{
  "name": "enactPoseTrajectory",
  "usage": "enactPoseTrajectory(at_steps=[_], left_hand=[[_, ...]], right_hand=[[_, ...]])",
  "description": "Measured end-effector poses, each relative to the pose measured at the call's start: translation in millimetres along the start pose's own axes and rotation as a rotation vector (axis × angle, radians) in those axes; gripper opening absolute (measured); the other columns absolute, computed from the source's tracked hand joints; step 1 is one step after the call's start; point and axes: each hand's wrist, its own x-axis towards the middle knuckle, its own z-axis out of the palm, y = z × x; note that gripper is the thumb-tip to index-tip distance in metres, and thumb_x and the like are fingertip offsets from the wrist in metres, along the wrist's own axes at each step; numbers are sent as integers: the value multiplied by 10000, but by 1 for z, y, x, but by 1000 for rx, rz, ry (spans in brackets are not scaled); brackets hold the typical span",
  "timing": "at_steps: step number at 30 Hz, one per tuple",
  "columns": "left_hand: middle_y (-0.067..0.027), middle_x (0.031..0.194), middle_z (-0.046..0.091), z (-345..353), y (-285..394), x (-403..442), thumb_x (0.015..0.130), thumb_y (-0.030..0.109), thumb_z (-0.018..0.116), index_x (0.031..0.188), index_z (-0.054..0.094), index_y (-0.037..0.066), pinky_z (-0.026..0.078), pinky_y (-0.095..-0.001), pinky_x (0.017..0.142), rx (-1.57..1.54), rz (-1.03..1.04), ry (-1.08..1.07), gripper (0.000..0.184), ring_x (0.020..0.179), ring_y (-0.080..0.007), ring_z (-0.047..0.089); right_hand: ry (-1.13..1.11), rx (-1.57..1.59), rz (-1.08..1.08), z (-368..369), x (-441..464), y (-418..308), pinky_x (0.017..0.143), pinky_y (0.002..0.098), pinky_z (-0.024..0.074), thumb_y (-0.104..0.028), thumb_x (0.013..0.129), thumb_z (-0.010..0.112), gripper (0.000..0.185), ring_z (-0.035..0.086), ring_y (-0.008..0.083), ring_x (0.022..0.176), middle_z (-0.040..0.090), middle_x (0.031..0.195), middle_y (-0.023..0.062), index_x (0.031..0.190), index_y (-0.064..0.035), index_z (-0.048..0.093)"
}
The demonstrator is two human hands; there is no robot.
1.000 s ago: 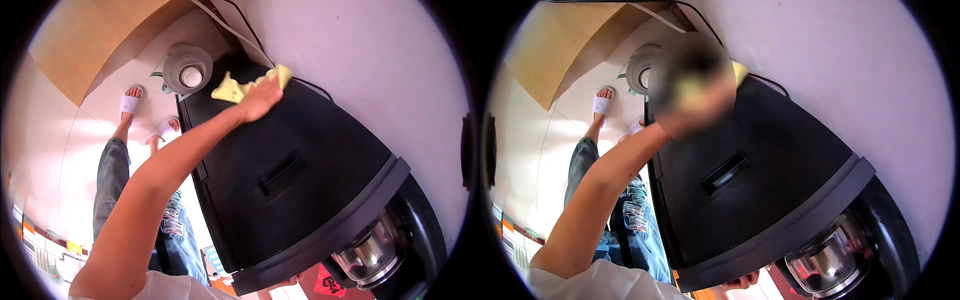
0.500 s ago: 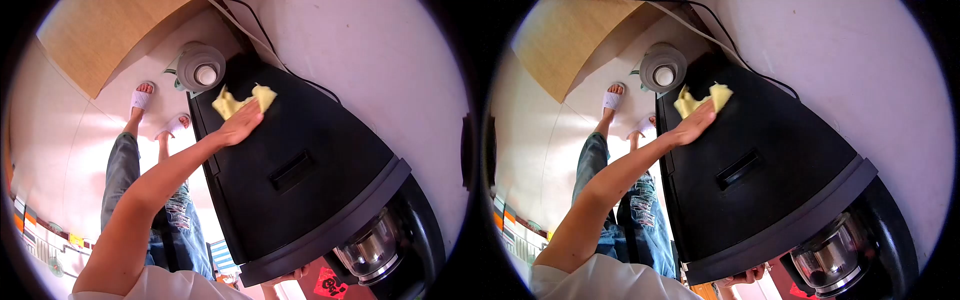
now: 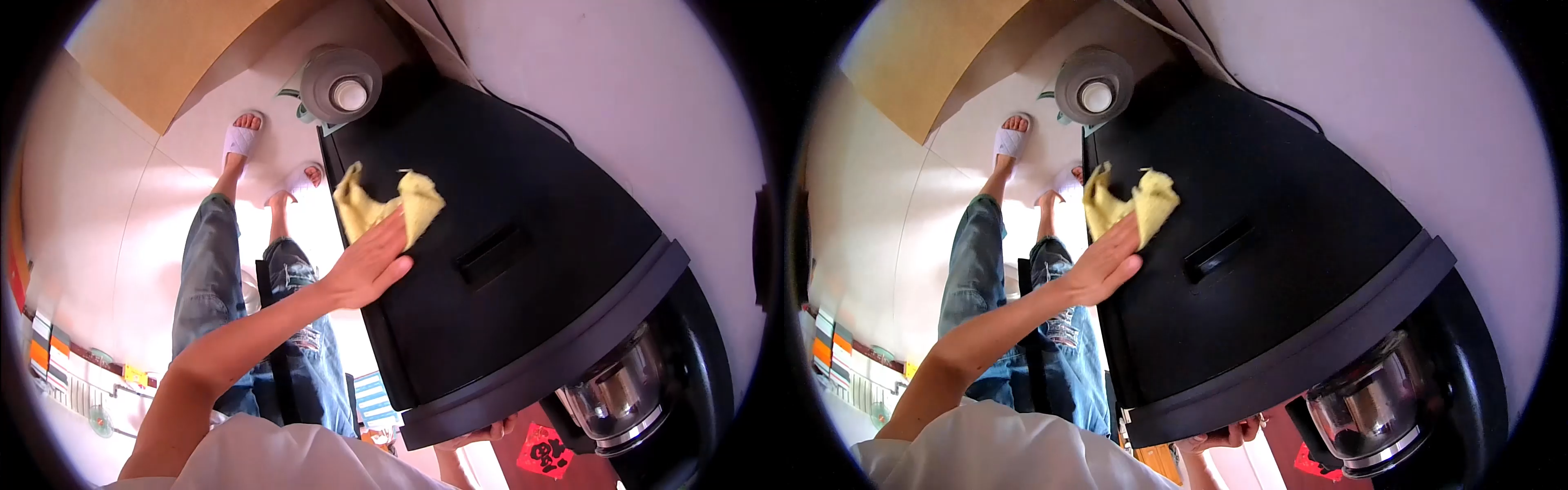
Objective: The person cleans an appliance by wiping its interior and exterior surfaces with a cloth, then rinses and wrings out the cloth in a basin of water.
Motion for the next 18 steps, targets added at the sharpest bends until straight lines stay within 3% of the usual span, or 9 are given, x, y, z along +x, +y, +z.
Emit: enactPoseTrajectory(at_steps=[3,5,6,8,10,13,14,16,18], left_hand=[[-264,1399,257,-14,17,-45,907,405,390,1277,351,-73,196,-443,1089,62,39,-119,606,1320,-358,246],[-260,1401,254,-22,58,-59,790,255,613,1290,332,-50,240,-453,1071,90,96,-198,649,1297,-385,281],[-237,1426,225,-24,81,-62,743,197,669,1336,282,-19,242,-455,1068,-16,-8,-396,741,1327,-375,231],[-140,1474,180,-19,110,-67,751,262,668,1384,246,45,223,-433,1079,-119,266,-409,791,1385,-301,105],[-87,1494,161,-8,107,-74,759,448,606,1322,385,82,264,-440,1062,-72,376,-316,707,1378,-284,161],[-64,1491,182,-8,85,-60,810,484,510,1339,371,104,277,-432,1059,111,470,-453,666,1376,-271,169],[-28,1486,200,-16,85,-49,750,228,652,1329,384,101,251,-418,1078,-10,257,-464,650,1387,-228,130],[-135,1445,264,-9,37,-30,859,283,482,1232,459,19,244,-397,1085,74,309,-152,457,1368,-300,179],[-205,1442,225,-6,-18,-16,950,328,322,1282,389,-39,175,-374,1109,114,231,-103,499,1368,-319,151]], right_hand=[[-30,-5,-12,-1,-1,0,1037,487,244,-583,843,408,466,274,282,1230,304,1217,113,1096,-192,399],[-38,16,-15,-1,1,0,1033,492,248,-571,849,408,470,273,281,1227,297,1222,116,1111,-181,395],[-32,47,-19,2,3,-1,1030,495,249,-563,852,409,470,274,283,1225,297,1222,118,1117,-175,394],[-20,108,-25,6,5,-2,1026,500,251,-548,859,411,472,276,285,1219,295,1222,122,1131,-164,391],[-29,127,-49,3,1,3,1020,503,258,-540,862,410,470,281,290,1214,295,1224,127,1127,-153,394],[-18,75,-49,6,5,-2,1014,503,264,-541,867,400,466,285,292,1209,295,1226,128,1119,-149,396],[-14,39,-43,6,7,-4,1014,503,265,-544,868,395,465,286,292,1208,294,1227,127,1116,-150,397],[-46,12,-55,0,6,2,1013,496,264,-570,868,382,488,288,290,1214,296,1223,137,1114,-149,395],[-38,20,-65,3,7,-2,1014,493,262,-581,867,378,500,287,291,1220,299,1220,144,1113,-146,395]])
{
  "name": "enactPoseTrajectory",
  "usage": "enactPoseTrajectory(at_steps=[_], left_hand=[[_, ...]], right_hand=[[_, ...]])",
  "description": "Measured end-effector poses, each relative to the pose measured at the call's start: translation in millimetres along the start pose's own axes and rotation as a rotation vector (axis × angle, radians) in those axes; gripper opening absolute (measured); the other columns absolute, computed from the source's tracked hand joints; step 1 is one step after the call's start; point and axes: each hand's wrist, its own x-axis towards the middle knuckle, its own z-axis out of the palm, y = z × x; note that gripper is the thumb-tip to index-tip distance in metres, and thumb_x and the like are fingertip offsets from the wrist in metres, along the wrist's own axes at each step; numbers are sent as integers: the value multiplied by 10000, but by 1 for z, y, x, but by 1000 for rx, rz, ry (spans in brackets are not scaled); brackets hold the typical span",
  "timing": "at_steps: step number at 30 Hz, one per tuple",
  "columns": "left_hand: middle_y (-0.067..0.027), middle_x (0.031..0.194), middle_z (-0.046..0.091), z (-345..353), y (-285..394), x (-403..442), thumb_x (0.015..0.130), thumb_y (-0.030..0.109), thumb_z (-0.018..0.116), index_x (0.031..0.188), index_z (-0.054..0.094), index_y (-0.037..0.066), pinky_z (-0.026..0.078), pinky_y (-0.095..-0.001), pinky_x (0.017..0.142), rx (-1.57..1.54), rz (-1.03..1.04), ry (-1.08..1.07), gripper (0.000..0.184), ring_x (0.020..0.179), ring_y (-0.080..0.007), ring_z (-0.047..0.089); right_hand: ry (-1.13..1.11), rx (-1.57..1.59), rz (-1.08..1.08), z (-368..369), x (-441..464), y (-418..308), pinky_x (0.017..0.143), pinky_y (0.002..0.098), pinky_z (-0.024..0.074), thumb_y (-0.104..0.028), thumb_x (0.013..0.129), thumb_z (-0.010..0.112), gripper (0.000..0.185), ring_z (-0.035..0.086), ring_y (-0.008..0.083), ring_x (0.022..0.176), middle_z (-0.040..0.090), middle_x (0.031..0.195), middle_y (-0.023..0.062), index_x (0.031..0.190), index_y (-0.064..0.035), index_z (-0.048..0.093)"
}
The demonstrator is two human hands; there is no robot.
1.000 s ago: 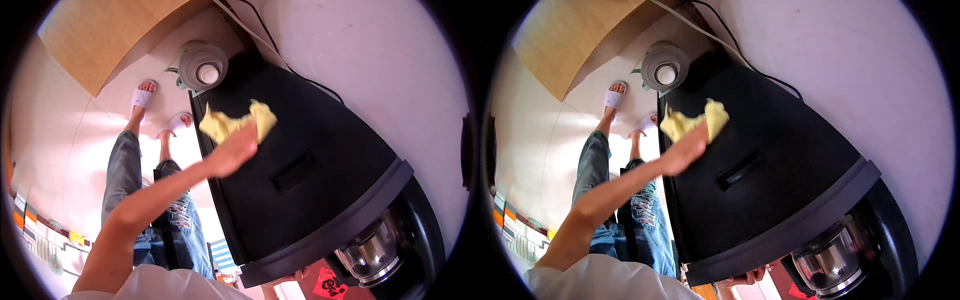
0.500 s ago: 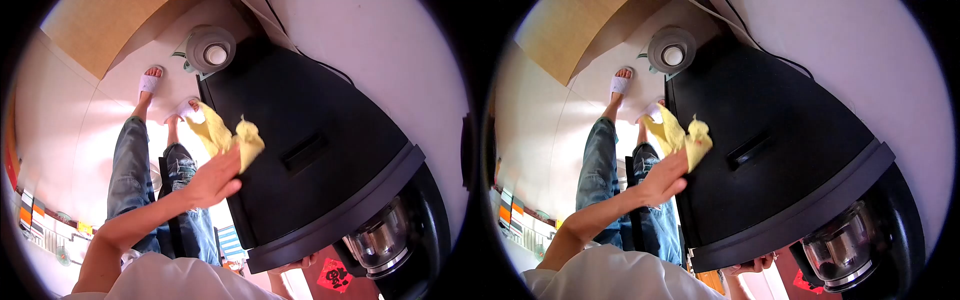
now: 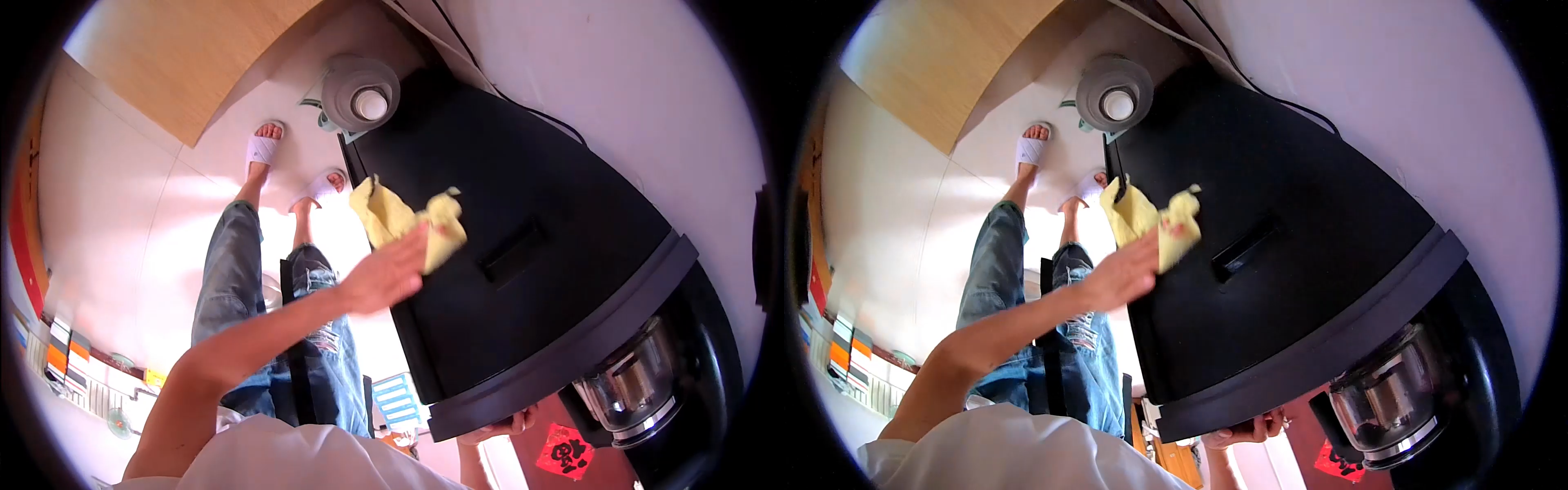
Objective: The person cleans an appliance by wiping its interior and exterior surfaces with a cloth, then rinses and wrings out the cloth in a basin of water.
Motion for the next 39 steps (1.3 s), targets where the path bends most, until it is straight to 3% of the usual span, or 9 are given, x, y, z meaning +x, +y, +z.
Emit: enactPoseTrajectory(at_steps=[7,12,16,19,20,22,30,32,39], left_hand=[[-140,1438,284,0,-63,4,958,378,363,1351,356,46,217,-313,1086,-157,-403,70,515,1330,-277,263],[-40,946,588,-40,-35,-37,912,254,519,1125,511,-33,424,-265,827,-653,-597,103,357,914,-158,567],[-38,1153,564,-97,-7,-112,921,255,472,1265,463,42,429,-299,887,-903,-879,230,405,1064,-145,536],[-71,1187,541,-127,4,-168,936,293,385,1261,449,39,396,-352,946,-1073,-888,324,418,1107,-196,509],[-80,1202,532,-131,-1,-186,934,309,371,1245,457,35,383,-369,965,-1130,-932,426,423,1125,-211,496],[-90,1203,531,-140,-25,-229,915,354,388,1188,487,34,371,-370,976,-1176,-952,594,433,1144,-225,480],[-113,1246,494,-220,-25,-251,938,311,359,1261,421,27,378,-384,978,-912,-1144,374,435,1157,-248,477],[-111,1251,490,-250,-25,-255,933,326,369,1267,418,37,373,-387,984,-911,-1225,374,444,1164,-251,472],[-107,1285,463,-318,-25,-248,922,373,382,1286,400,46,345,-398,1011,-873,-1329,279,490,1194,-251,448]], right_hand=[[15,-9,-30,-3,2,5,1022,498,271,-549,873,386,535,318,342,1223,312,1230,180,1125,-78,419],[47,34,57,-7,2,-21,991,465,291,-534,893,352,590,349,310,1195,406,1196,177,1111,7,434],[-16,367,-58,2,-40,-109,764,371,410,-198,788,523,220,489,266,823,515,860,116,924,-29,562],[-839,446,-15,110,-108,-132,521,349,413,-8,749,599,96,486,253,510,489,586,69,678,-68,571],[-281,651,122,160,-70,-158,467,337,364,-48,802,576,119,464,222,488,506,616,84,688,-62,546],[-358,860,700,249,-40,-160,521,258,397,-138,859,573,100,508,196,554,523,636,72,842,-39,579],[-224,685,954,604,-14,-59,654,361,471,-407,652,785,742,576,218,813,575,1049,165,1222,-75,443],[-173,837,1142,621,-3,-55,905,382,409,-409,629,771,722,535,319,1095,590,1139,174,1211,-69,513],[76,916,1113,619,15,-103,889,352,407,-305,683,753,591,557,267,1049,607,1119,132,1180,-60,548]])
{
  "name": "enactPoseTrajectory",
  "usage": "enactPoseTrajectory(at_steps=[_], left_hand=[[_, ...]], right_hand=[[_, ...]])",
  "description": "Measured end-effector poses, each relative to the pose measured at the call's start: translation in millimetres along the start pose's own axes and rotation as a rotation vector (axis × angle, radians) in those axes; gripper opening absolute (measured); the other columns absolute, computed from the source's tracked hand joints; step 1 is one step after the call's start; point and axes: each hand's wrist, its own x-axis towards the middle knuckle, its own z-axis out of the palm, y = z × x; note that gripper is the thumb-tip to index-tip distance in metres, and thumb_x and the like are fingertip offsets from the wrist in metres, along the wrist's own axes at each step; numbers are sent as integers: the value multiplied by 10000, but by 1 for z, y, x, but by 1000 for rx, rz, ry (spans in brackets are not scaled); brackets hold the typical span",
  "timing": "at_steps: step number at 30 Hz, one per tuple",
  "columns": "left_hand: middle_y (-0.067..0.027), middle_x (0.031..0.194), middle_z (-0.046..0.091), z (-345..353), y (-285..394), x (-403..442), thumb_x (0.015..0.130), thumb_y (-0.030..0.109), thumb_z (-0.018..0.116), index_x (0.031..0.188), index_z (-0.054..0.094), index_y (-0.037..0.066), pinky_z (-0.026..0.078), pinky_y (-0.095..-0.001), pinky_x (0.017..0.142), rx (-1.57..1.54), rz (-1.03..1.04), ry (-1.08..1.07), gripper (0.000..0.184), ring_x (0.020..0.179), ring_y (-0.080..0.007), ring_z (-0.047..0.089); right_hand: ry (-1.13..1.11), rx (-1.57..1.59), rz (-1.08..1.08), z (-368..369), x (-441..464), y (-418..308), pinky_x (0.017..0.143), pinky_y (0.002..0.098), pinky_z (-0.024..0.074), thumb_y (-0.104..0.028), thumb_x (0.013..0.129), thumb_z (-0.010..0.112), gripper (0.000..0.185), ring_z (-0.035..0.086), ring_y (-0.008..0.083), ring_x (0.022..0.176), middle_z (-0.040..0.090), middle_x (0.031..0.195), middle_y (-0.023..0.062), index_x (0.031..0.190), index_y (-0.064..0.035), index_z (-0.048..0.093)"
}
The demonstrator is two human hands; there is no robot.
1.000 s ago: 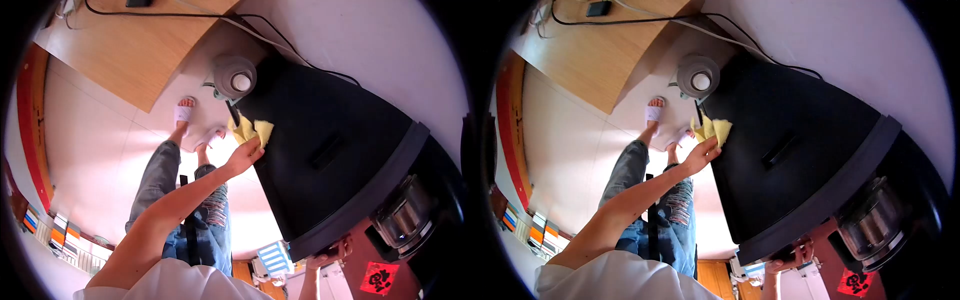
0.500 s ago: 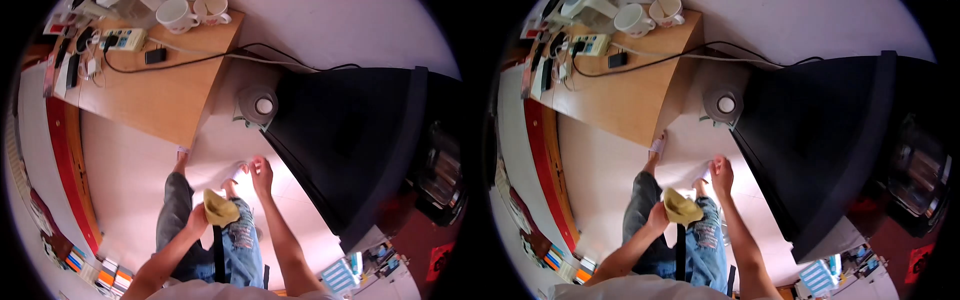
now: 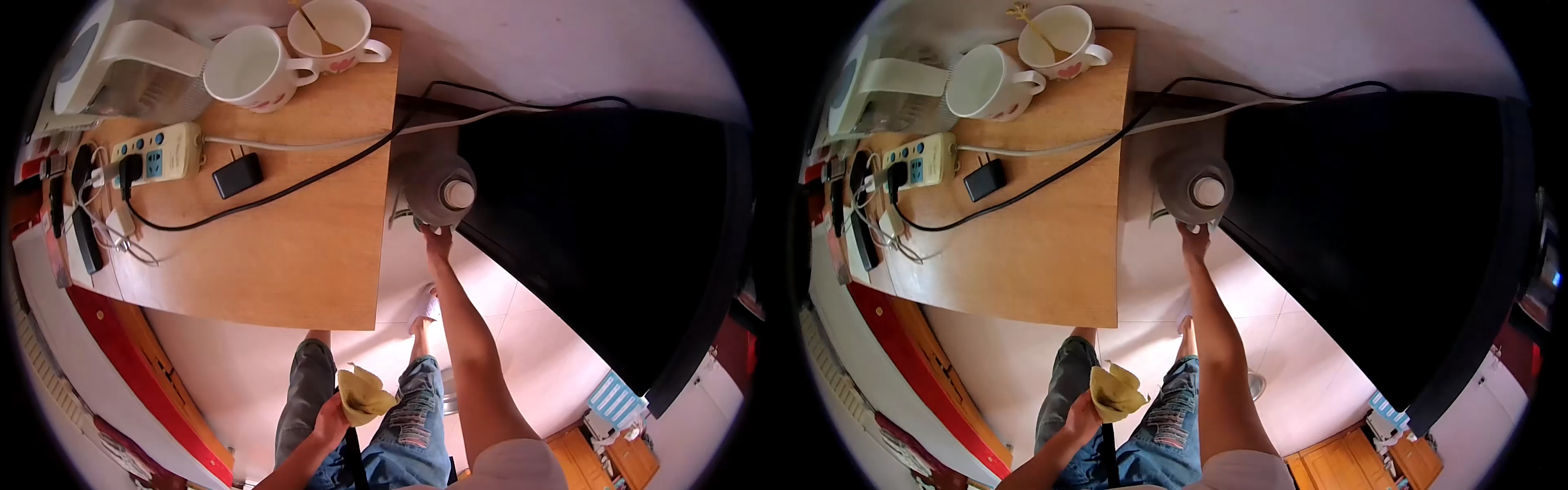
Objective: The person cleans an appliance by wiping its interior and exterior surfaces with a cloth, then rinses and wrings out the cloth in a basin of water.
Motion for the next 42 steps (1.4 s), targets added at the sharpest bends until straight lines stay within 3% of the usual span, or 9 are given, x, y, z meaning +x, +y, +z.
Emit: enactPoseTrajectory(at_steps=[5,11,14,18,27,31,35,40,42], left_hand=[[-97,1278,475,-15,12,2,926,404,367,1299,394,52,330,-388,1022,58,-50,-27,514,1210,-236,429],[-62,1187,535,-10,25,-17,922,487,366,1246,452,26,361,-339,972,292,-107,-181,571,1130,-180,488],[-114,1098,599,58,99,-61,757,595,575,1092,533,84,478,-370,781,1866,51,-356,612,953,-262,606],[-149,937,585,24,82,-88,646,500,707,1078,527,67,475,-427,671,2442,167,9,637,802,-312,620],[-135,887,642,8,-11,-140,726,264,641,1044,610,136,469,-401,725,1828,-510,-702,344,846,-316,609],[-153,1032,629,1,-97,-177,794,304,620,1119,570,21,421,-344,837,1172,-660,-1155,434,938,-238,573],[-131,1160,571,35,-89,-129,855,309,603,1206,482,-37,377,-289,914,1031,-876,-1189,507,1043,-201,504],[-59,1096,571,62,-12,-22,787,411,680,1186,500,70,403,-295,875,1422,-245,-1004,555,1016,-153,509],[-5,999,605,97,22,10,795,278,683,1139,553,81,430,-226,782,658,-307,-719,418,900,-95,551]], right_hand=[[52,8,-102,52,-3,10,639,267,427,-110,737,682,488,534,118,723,603,896,27,1197,-61,526],[-109,-61,-122,51,-23,-32,875,324,432,-208,747,727,624,530,237,1097,522,1229,124,1274,-71,422],[-225,-45,-78,-8,-103,-60,890,377,452,-197,767,705,714,525,343,1076,353,1348,200,1329,-40,294],[-790,-732,-73,-150,-274,-112,693,411,486,-332,786,654,322,599,301,802,614,852,101,918,-59,547],[-896,-899,-165,-329,-430,-109,864,418,387,-224,805,606,137,472,316,1010,553,1015,146,843,-92,592],[-1374,-725,468,-388,-422,-142,837,395,425,-214,855,546,186,534,293,991,561,1108,139,986,-95,604],[-1605,-811,775,-431,-428,-148,840,363,435,-207,854,549,199,555,272,981,572,1094,138,1016,-112,613],[-1496,-912,794,-427,-413,-135,837,350,446,-193,839,577,171,566,261,982,588,1065,123,983,-114,625],[-1430,-963,770,-421,-403,-137,835,345,451,-188,833,588,160,571,257,983,594,1054,117,970,-115,629]])
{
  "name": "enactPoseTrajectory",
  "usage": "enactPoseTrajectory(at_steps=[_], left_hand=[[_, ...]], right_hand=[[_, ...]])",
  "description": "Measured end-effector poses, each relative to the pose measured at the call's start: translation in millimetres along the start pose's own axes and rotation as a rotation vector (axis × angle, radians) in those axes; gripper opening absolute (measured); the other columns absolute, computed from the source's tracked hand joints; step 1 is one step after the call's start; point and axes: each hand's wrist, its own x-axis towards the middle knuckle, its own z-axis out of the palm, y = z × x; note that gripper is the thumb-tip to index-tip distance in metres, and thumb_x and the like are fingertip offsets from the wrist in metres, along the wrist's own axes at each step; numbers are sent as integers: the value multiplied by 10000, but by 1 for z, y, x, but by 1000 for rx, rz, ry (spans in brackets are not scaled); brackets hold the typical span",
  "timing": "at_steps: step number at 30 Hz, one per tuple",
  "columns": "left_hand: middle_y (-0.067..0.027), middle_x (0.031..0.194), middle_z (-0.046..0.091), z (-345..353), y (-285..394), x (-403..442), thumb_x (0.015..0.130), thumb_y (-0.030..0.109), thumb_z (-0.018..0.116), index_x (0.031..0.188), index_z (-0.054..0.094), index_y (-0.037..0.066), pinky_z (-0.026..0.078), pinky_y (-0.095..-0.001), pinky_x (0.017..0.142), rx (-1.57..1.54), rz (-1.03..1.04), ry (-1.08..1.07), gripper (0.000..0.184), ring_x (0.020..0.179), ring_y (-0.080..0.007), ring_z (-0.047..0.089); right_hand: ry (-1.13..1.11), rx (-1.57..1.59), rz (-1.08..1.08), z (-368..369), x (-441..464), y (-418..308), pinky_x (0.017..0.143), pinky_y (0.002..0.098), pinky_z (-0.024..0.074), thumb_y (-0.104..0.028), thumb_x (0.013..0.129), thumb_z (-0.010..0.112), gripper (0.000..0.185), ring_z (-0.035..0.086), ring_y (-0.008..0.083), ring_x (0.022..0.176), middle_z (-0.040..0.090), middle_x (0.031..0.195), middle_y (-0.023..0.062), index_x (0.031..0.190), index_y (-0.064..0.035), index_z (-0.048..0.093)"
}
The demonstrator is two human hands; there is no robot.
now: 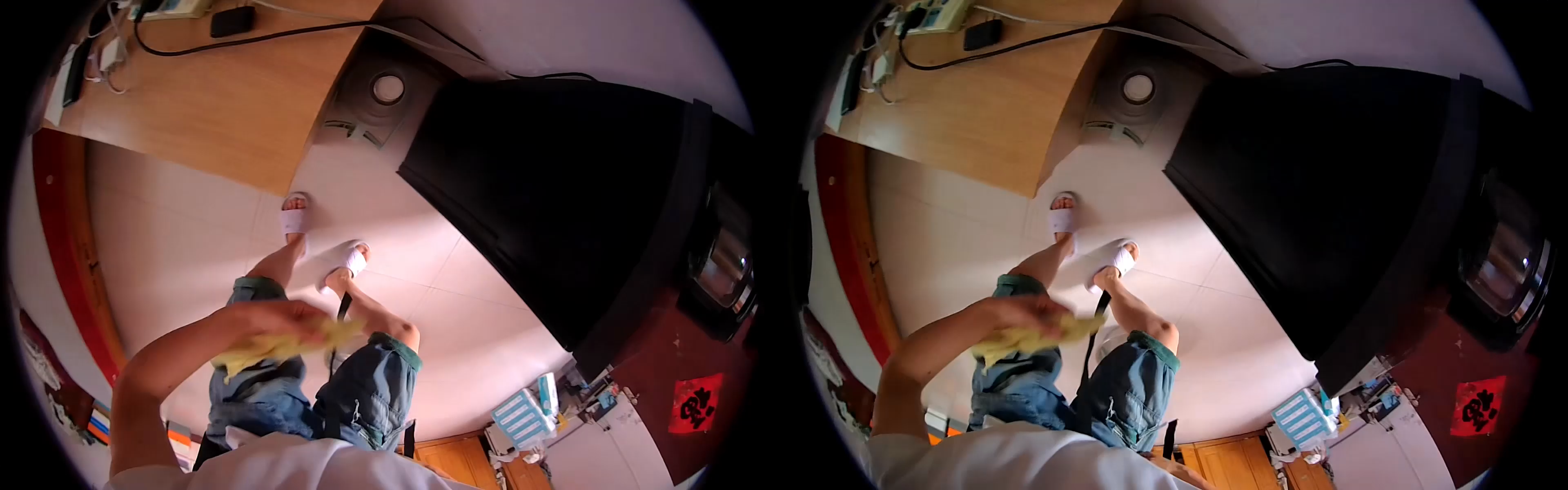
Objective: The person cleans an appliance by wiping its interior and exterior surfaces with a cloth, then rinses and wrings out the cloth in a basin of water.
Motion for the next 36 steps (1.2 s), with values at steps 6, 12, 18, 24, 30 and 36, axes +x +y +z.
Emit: enactPoseTrajectory(at_steps=[6,12,18,24,30,36], left_hand=[[-22,987,615,14,93,137,913,248,532,1189,512,95,513,-261,747,-684,877,127,315,863,-111,606],[-94,1106,535,72,126,236,893,230,576,1163,521,41,417,-321,889,84,1514,288,334,1076,-199,496],[-119,1463,245,70,140,241,923,447,327,1257,476,24,65,-496,1105,1060,1551,456,559,1385,-322,74],[-199,1441,225,-14,134,283,849,198,504,1159,492,-54,98,-409,1129,1173,1446,571,400,1389,-298,51],[-210,1485,-3,-135,134,345,953,425,246,1421,107,5,40,-364,1120,905,1327,551,643,1385,-312,-2],[-145,1501,3,-233,131,404,951,480,262,1435,49,35,17,-328,1118,444,1147,611,691,1389,-259,-14]], right_hand=[[1111,73,-258,-104,-57,-46,804,277,459,-30,815,575,103,592,175,886,610,945,78,912,-30,609],[1397,224,-579,-187,-84,-32,760,292,447,-230,912,465,240,561,166,866,561,999,88,991,-21,553],[1704,811,-844,-238,-53,-4,1060,372,232,-378,946,367,510,345,207,1243,348,1363,103,1354,-82,288],[1959,440,-1199,-261,7,-30,1121,355,124,-385,982,240,497,246,189,1319,261,1436,107,1375,-81,271],[1973,-50,-1132,-279,50,20,1121,352,96,-436,976,203,539,168,171,1360,148,1492,39,1430,-146,160],[2127,-66,-577,-275,97,25,1040,415,264,-544,925,233,665,316,288,1276,282,1411,151,1360,-43,270]])
